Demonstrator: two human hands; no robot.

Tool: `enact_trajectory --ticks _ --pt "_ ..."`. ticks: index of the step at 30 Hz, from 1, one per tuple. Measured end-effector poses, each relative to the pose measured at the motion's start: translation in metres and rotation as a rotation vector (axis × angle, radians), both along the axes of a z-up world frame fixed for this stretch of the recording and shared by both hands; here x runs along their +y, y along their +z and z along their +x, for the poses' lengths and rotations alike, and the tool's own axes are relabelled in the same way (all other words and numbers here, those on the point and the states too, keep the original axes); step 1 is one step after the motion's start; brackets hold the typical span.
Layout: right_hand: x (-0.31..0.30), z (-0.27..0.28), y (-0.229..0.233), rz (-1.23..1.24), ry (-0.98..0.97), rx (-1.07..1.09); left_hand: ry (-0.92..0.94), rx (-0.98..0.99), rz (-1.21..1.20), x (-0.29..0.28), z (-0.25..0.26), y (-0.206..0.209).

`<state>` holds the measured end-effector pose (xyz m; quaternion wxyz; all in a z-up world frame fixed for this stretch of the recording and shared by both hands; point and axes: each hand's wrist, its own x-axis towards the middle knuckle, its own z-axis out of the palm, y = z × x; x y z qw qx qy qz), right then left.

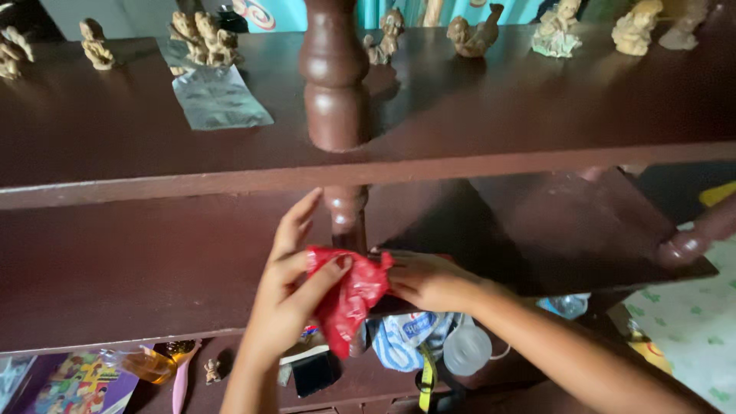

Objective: The person organizes items on a shelf by wiping the surface with a red cloth, moving various small objects like figurines and toiletries, and sorting through a paper bag to place its contents like papers and small packages onto the shelf.

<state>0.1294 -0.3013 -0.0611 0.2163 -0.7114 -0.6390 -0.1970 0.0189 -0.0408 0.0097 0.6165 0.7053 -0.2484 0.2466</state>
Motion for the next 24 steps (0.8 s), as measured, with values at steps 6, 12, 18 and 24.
enact_trajectory --ticks 6,12,18,24 --pt "0.025 0.073 0.039 -0.077 0.113 0.077 -0.043 0.041 -0.099 -0.037 0.026 0.004" --pt "0.003 0.172 -0.014 -0.062 -0.71 0.284 -0.084 0.083 -0.267 -0.044 0.036 -0.01" --pt "0.0 0.18 -0.048 0.007 -0.871 0.096 -0.04 0.106 -0.287 -0.048 0.034 -0.008" --pt "-0.17 0.185 -0.023 0.008 -1.023 0.09 0.064 0.077 -0.161 -0.049 0.032 -0.011"
